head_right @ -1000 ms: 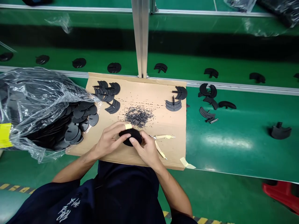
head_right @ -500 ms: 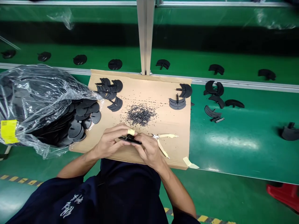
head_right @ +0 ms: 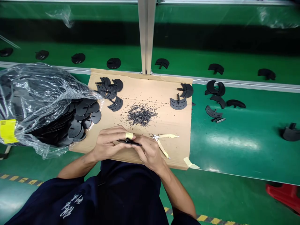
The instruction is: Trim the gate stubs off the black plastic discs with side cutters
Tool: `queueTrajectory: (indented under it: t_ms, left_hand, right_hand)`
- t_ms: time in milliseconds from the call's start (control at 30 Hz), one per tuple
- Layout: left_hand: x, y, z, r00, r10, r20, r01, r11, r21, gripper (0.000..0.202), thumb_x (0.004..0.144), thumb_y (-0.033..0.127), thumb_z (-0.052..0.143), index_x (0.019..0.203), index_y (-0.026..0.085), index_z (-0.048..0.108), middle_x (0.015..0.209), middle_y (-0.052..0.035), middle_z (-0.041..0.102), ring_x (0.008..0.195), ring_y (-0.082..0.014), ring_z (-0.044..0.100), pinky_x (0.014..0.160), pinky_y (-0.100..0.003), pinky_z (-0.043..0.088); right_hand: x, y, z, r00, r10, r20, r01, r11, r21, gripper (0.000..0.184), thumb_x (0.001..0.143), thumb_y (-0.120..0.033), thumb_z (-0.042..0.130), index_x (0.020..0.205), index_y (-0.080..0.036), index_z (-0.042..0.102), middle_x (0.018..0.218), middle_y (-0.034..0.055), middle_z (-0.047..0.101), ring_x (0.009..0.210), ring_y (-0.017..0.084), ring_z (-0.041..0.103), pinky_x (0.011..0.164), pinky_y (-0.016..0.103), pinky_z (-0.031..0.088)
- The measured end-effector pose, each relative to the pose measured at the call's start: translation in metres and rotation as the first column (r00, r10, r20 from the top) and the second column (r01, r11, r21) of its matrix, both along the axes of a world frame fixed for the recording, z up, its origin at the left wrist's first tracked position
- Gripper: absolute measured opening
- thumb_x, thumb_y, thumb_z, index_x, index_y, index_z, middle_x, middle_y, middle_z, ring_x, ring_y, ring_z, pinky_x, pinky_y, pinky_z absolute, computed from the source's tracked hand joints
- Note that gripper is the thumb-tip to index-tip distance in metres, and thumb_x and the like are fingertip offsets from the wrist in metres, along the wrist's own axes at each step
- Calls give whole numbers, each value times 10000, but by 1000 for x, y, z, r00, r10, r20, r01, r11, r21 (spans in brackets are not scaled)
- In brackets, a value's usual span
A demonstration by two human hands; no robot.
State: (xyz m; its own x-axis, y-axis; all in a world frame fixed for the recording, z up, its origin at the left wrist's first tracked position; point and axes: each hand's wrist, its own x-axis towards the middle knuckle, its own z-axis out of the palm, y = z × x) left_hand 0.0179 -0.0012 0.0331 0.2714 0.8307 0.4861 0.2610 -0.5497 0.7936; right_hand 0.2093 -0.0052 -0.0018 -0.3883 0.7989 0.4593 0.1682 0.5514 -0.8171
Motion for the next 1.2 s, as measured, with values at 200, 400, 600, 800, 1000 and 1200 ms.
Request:
queueTrajectory:
  t_ms: [200, 400, 600, 800, 1000, 1200]
  left_hand:
    - [-1, -1, -3, 994, -103, 27, 105, 987, -122, 311, 991, 341, 680, 1251, 176, 722, 1021, -113, 757, 939, -189, 710, 817, -318, 606]
    - [-13, -4, -21, 985, 175, 9, -166, 950, -265, 197, 915, 292, 778, 1065, 167, 756, 888, -59, 764, 781, -150, 716, 731, -246, 595]
    - [-16, 0, -26, 988, 154, 16, -150, 978, -145, 165, 913, 302, 780, 1004, 164, 773, 867, -65, 760, 819, -164, 718, 727, -262, 594]
    - [-10, -1, -20, 993, 101, 62, -91, 984, -155, 168, 882, 282, 814, 993, 160, 783, 850, -70, 774, 765, -152, 716, 702, -249, 590]
    - [-11, 0, -15, 995, 53, 81, -45, 994, -97, 190, 866, 238, 828, 1024, 142, 788, 890, -91, 786, 799, -154, 738, 728, -241, 610]
    - [-14, 0, -15, 995, 49, 86, -44, 997, -66, 180, 855, 219, 837, 1009, 135, 794, 870, -89, 783, 781, -146, 736, 716, -231, 610]
  right_hand:
    - [4, 2, -1, 1000, -11, -3, 11, 1000, -17, 101, 1039, -256, 584, 1099, -227, 659, 909, 41, 755, 777, 172, 728, 709, 287, 607]
    - [62, 5, -11, 794, -160, 586, 98, 986, 136, 599, 970, -520, 645, 1434, -155, 546, 1361, 235, 629, 1326, 416, 561, 1037, 607, 536]
    - [97, -4, -20, 603, -268, 751, 184, 963, 196, 460, 1036, -488, 515, 1350, -162, 594, 1210, 206, 649, 1095, 363, 654, 876, 510, 585]
    - [66, 1, 11, 863, -144, 485, 153, 988, 20, 345, 1046, -367, 537, 1351, -205, 547, 1139, 141, 679, 997, 265, 693, 842, 391, 596]
    - [46, 18, 32, 920, 22, 392, -60, 995, 84, 450, 994, -315, 642, 1419, -203, 543, 1143, 140, 707, 988, 271, 689, 845, 427, 607]
    - [48, 27, 38, 887, 16, 461, -105, 980, 167, 487, 977, -348, 676, 1420, -184, 560, 1123, 147, 716, 943, 276, 678, 796, 443, 606]
